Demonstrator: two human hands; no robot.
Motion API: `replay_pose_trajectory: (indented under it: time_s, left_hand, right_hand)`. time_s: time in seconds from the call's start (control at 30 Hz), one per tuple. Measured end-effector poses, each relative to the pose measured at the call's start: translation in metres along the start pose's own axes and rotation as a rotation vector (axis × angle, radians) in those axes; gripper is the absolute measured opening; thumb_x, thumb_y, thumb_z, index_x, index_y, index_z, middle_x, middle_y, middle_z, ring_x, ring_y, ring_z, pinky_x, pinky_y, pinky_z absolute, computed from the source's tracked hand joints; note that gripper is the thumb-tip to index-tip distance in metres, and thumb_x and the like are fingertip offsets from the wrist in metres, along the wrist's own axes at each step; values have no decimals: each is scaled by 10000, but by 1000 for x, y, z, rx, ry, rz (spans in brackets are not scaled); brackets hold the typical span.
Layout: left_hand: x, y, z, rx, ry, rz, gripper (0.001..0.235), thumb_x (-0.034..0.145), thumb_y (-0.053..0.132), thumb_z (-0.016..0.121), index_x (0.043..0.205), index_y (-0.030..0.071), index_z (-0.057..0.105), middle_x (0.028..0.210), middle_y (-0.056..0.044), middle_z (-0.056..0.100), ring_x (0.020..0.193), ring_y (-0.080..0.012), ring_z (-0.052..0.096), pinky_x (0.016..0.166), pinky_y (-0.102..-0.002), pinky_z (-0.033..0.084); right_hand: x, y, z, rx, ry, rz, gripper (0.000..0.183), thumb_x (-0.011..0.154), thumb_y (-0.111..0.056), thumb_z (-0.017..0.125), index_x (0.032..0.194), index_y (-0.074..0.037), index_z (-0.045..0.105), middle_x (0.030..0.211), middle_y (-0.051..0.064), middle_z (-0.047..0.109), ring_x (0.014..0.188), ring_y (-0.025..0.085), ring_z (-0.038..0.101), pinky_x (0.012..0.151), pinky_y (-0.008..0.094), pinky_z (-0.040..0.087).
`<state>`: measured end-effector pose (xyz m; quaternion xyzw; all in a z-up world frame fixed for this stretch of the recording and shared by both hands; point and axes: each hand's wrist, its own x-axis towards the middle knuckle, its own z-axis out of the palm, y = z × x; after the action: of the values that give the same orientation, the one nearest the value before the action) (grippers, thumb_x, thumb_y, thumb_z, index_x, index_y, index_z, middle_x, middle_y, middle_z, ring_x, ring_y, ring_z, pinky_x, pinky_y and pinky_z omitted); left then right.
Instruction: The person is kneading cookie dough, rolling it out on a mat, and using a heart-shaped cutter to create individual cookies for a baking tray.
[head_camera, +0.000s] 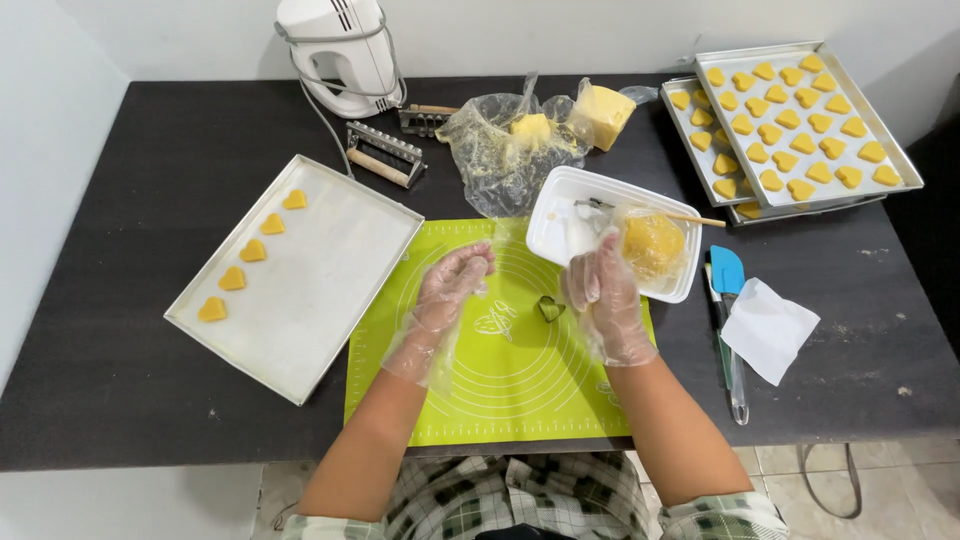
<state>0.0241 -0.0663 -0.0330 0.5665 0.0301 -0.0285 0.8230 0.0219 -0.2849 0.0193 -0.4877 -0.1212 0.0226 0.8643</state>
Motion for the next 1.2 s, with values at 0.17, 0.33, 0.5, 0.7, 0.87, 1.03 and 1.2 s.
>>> replay_pose_trajectory:
  time_s: [0.17, 0.33, 0.5, 0.7, 0.87, 1.03, 1.2]
  left_hand:
    - [-25, 33, 56, -130, -86, -213, 525, 1002, 442, 582, 1442, 159, 542, 1436, -121, 568, 1344, -314, 519, 1056, -449, 477]
    - [-25, 26, 64, -451, -26, -284, 544, 965, 576, 566, 1367, 215, 627, 1267, -46, 654, 1152, -228, 628, 965, -386, 530]
    - [-8, -12, 49, -666, -12, -393, 436, 950, 363, 695, 1256, 61, 622, 1077, -61, 725, 936, -165, 713, 808, -293, 599]
    - [-9, -38, 47, -565, -33, -319, 339, 880, 128, 766, 1178, 116, 605, 1010, -21, 675, 825, -114, 644, 577, -146, 488]
    - [-8, -28, 37, -381, 30, -263, 250, 807, 68, 756, 997, 132, 607, 853, -12, 612, 714, -118, 621, 447, -161, 403]
    - [-21, -6, 44, -234, 123, -237, 296, 788, 140, 862, 782, 168, 568, 532, -28, 496, 380, -94, 431, 302, -181, 287]
    - [-7, -44, 42, 24, -36, 413, 285, 761, 109, 892, 998, 55, 743, 945, -114, 750, 714, -96, 648, 625, -215, 535]
  right_hand:
    - [5, 25, -4, -178, 21, -195, 808, 1024, -653, 42, 680, -84, 502, 600, 121, 510, 567, 232, 560, 579, 309, 487]
    - [8, 28, 5, -128, -82, -284, 690, 987, -702, 105, 916, -87, 411, 877, 133, 396, 811, 283, 464, 745, 352, 423]
    - [9, 38, 14, -46, -224, -395, 768, 932, -777, 199, 1270, -92, 276, 1294, 152, 227, 1176, 361, 321, 995, 416, 326]
    - [9, 43, 19, 34, -358, -502, 1075, 876, -853, 293, 1624, -96, 140, 1710, 173, 58, 1541, 440, 178, 1245, 481, 230]
    - [9, 19, -4, 174, -362, -264, 801, 982, -658, 304, 1624, -270, 23, 1657, 214, 217, 1374, 462, 449, 1170, 681, 296]
    - [6, 28, 5, 199, -282, -143, 746, 975, -630, 435, 1603, -297, 211, 1649, 173, 279, 1429, 461, 389, 1125, 714, 307]
    - [5, 31, 13, 0, -88, -230, 730, 994, -689, 337, 1587, -268, 280, 1625, 133, 351, 1439, 431, 379, 1150, 672, 276]
